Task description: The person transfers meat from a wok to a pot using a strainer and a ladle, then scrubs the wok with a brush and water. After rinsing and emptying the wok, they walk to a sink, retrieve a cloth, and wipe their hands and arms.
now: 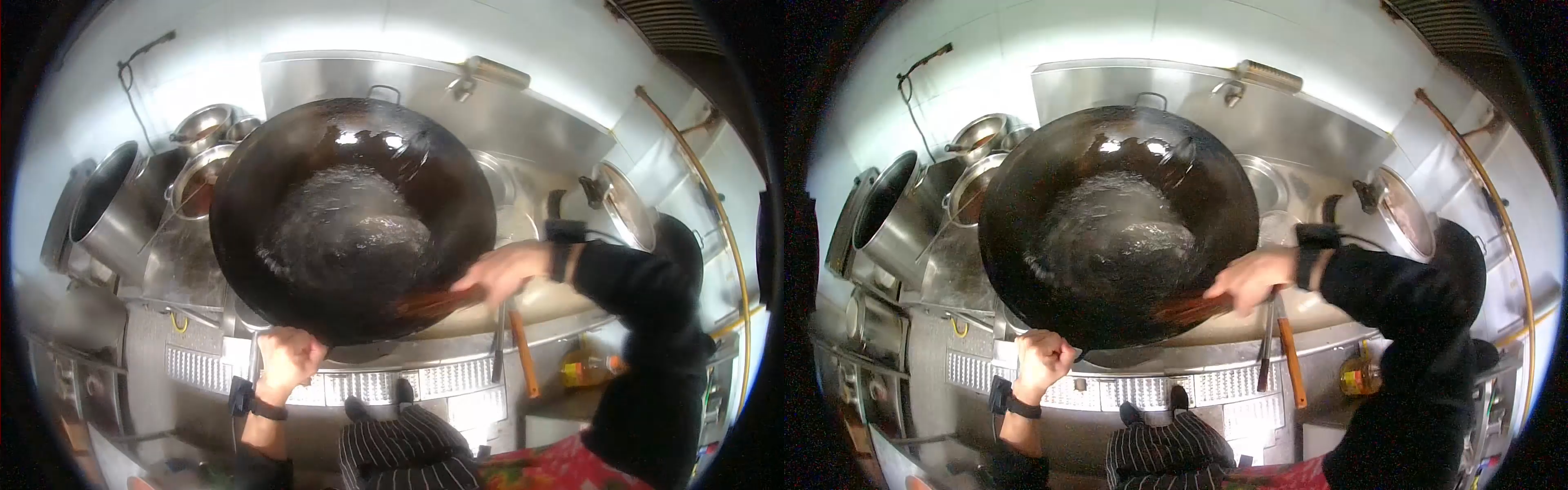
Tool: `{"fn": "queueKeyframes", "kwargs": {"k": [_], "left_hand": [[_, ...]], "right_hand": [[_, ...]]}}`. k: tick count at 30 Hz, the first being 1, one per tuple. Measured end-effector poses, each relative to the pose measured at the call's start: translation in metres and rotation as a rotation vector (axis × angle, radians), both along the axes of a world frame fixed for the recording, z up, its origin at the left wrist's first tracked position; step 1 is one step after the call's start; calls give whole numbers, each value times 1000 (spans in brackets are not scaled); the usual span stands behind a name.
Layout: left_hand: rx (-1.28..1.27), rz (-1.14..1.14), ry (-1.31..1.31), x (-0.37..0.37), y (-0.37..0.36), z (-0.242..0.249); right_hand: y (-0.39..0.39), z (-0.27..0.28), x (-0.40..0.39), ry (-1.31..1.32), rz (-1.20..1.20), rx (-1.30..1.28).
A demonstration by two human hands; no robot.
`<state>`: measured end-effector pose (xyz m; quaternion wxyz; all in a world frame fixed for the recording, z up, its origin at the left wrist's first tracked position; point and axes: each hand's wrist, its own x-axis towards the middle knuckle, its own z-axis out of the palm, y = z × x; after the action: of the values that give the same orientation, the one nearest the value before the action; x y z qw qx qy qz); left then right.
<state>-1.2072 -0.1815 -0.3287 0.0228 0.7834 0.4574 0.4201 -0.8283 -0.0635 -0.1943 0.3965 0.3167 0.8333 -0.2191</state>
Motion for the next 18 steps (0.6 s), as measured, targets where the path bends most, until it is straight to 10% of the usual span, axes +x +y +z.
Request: {"fn": "queueKeyframes", "kwargs": {"k": [3,8,11,18], "left_hand": [[-7,5,0,9,-6,12],[195,13,-13,37,14,52],[277,118,-28,59,49,99],[266,316,-106,96,145,211]], "right_hand": [[-3,52,73,-35,-506,255],[-4,-2,186,215,-669,907],[-47,-100,220,647,-899,746],[-139,-241,123,283,-954,499]]}}
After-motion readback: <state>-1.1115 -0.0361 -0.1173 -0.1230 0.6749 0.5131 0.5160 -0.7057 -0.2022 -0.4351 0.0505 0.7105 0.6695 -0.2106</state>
